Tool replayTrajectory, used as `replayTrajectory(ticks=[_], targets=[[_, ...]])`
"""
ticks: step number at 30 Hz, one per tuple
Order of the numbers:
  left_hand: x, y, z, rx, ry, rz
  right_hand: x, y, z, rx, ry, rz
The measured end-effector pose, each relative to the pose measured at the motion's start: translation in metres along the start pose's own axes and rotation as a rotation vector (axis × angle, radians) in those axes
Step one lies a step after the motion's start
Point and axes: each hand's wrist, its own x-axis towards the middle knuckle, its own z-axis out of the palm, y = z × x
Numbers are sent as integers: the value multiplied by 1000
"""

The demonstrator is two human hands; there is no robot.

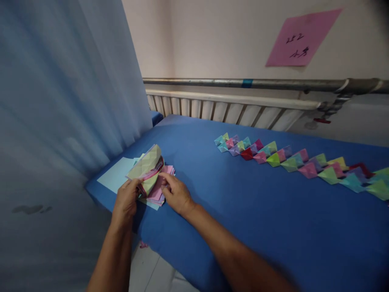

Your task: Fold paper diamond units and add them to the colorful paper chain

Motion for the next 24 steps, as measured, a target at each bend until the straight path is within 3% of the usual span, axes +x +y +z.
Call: replayTrajectory(ticks=[12,21,24], targets=[[7,-4,-8,-120,-7,-42,1,6,-6,57,23,-41],[9,-5,-12,-174,12,-54,5,6,-7,56,11,39],[9,-5,-11,-193,18,-62,9,1,-13,136,-46,176]])
